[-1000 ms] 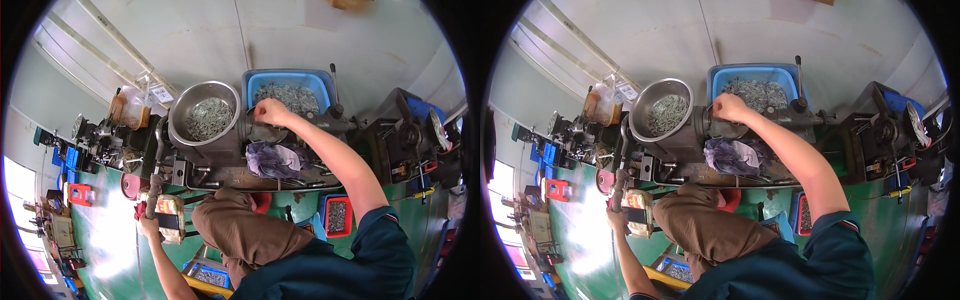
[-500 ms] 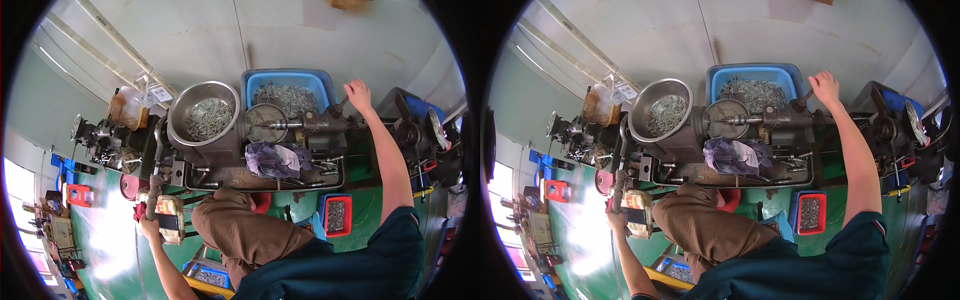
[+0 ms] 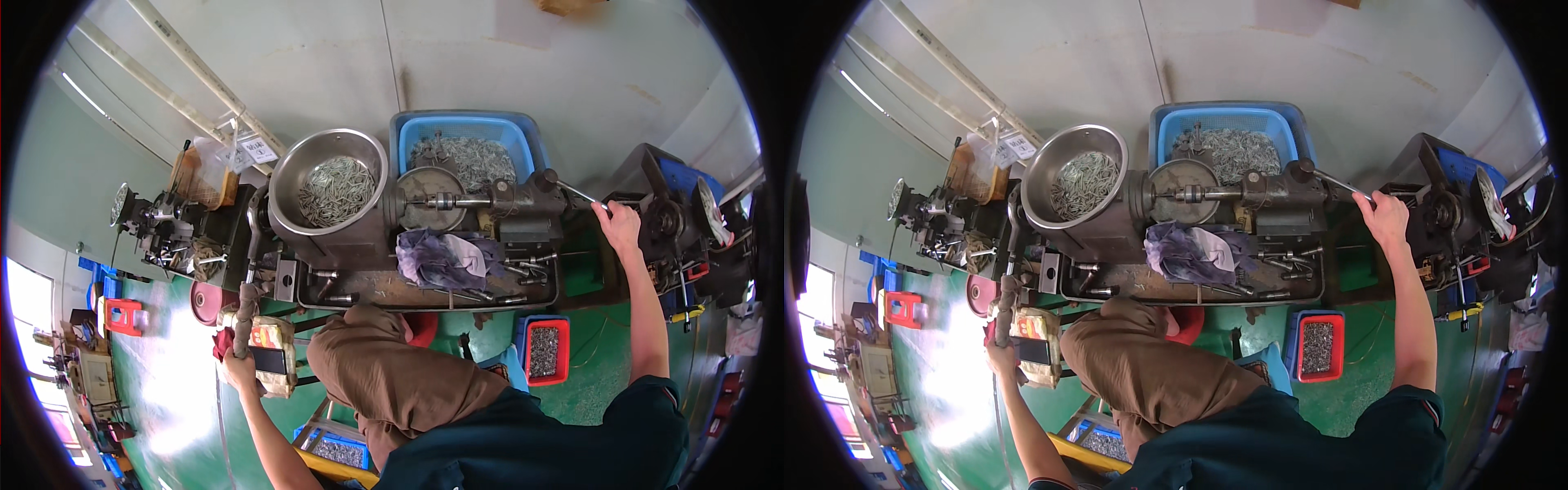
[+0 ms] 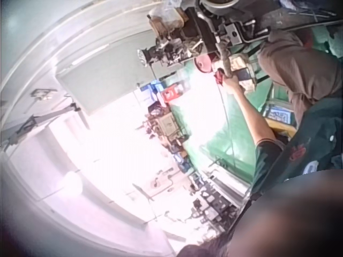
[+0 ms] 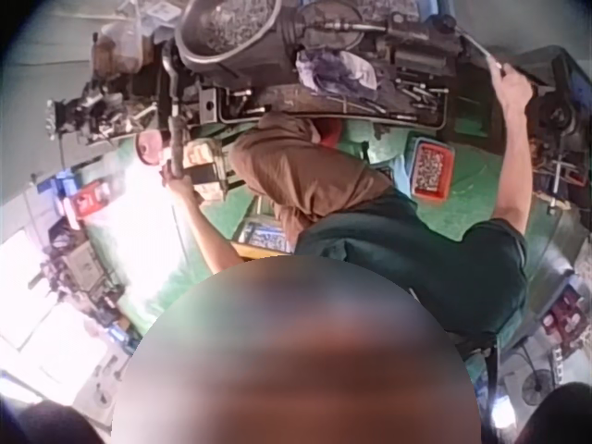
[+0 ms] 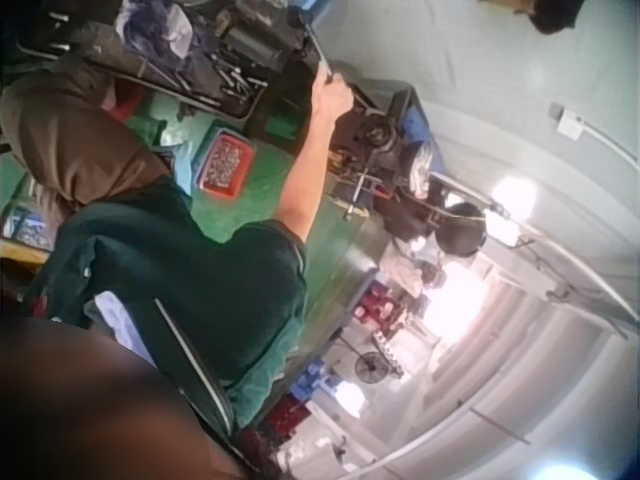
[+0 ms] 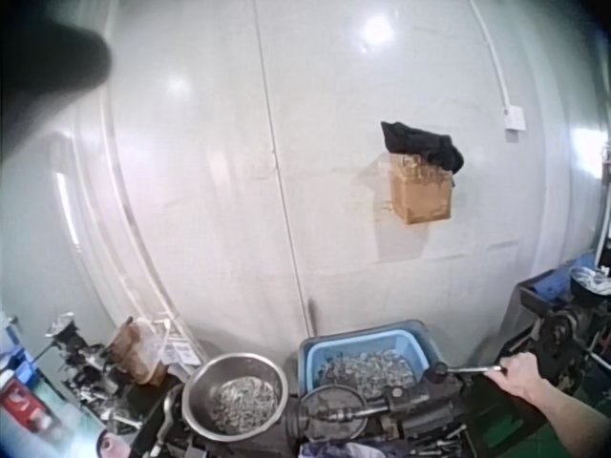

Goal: The person operates a manual lathe to machine small metal components.

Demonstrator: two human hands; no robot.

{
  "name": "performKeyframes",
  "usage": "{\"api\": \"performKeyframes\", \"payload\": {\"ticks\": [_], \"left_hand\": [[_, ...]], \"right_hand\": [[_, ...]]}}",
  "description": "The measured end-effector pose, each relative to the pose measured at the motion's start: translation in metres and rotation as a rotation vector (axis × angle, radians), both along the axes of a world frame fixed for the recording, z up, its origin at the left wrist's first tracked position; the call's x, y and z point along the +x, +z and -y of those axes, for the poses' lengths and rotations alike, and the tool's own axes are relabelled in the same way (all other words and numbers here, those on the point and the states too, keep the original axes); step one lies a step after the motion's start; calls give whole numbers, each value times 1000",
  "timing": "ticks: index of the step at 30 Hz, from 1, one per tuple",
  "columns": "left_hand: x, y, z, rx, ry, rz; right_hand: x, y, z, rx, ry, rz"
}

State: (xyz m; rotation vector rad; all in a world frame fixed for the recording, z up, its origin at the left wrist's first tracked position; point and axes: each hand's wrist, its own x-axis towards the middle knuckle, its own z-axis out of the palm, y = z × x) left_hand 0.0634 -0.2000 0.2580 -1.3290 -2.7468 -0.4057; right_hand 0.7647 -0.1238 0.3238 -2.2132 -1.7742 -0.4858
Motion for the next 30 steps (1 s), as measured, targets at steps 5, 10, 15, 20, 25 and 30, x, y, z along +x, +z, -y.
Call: {"api": "performKeyframes", "payload": {"ticks": [5, 10, 15, 20, 25, 30], "left_hand": [[5, 6, 0, -20, 22, 5], [6, 5, 0, -10, 36, 3], [-2, -2, 1, -31, 18, 22], [-6, -7, 0, 10, 21, 43], [0, -2, 0, 4, 6, 12], [-1, -5, 0, 61, -36, 0]], "right_hand": [[-1, -3, 3, 16, -2, 33], [-5, 0, 4, 2, -23, 13], [-9, 0, 4, -3, -33, 32], [-10, 1, 5, -1, -47, 54], [-13, 2, 6, -34, -84, 40], [-15, 4, 6, -63, -118, 37]]}}
